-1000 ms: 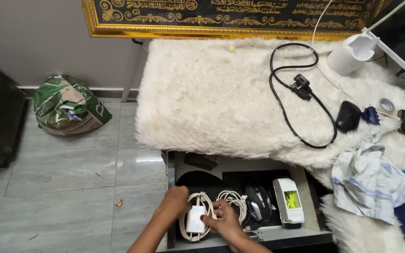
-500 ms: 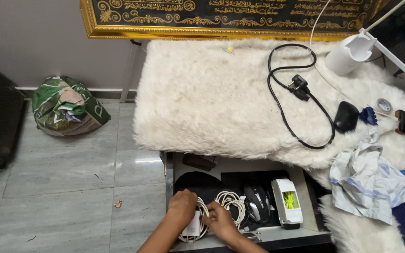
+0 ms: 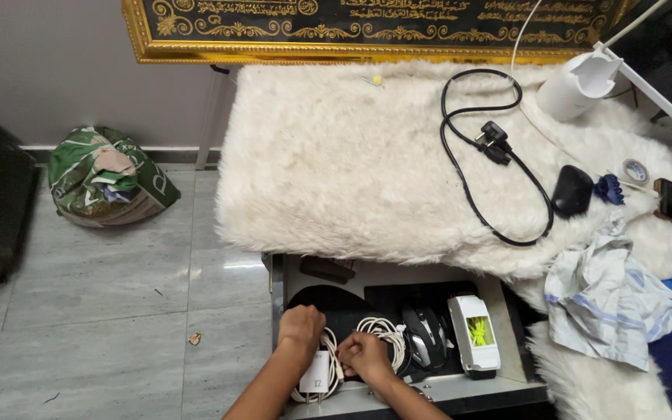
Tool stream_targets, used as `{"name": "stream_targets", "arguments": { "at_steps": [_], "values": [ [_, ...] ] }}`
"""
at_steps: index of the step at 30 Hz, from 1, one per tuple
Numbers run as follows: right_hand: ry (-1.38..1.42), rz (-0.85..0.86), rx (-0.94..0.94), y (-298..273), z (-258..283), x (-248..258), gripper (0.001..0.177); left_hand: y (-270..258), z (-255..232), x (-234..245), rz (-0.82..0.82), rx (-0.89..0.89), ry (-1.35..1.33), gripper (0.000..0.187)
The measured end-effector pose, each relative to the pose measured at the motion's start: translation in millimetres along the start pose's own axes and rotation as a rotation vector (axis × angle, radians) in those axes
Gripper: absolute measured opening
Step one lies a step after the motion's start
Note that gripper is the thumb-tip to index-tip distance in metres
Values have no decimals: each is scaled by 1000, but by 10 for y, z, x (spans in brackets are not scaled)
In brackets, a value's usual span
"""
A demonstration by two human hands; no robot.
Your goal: The person coils a black power cable and places it into a drawer. They then retrieve a white charger and cable, coil them, and return them to the drawer. Finally, they coil another black cable and place it in the drawer alongside the others.
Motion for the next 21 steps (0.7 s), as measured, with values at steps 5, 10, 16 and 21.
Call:
{"name": "stream_targets", "arguments": {
  "at_steps": [5, 10, 16, 21],
  "values": [
    [109, 56, -21, -38, 44, 7, 6, 72, 32, 10, 40, -7, -31, 20],
    [28, 125, 14, -126, 87, 113, 11, 1, 173, 188, 32, 8, -231, 24],
    [27, 59, 38, -103, 109, 183, 18, -86, 254, 298, -240, -171, -307, 23],
    [-171, 127, 119, 10, 33, 80, 18, 4, 180, 142, -4, -143, -147, 15]
  ]
}}
Point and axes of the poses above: each hand's wrist, its own y-axis towards the middle knuckle, its own x-axis out of the back of the hand, z = x × y, the point moved 2 cm from there along y, towards the middle knuckle, and after that the axes turned 11 degrees about z, right-handed, at the moved point
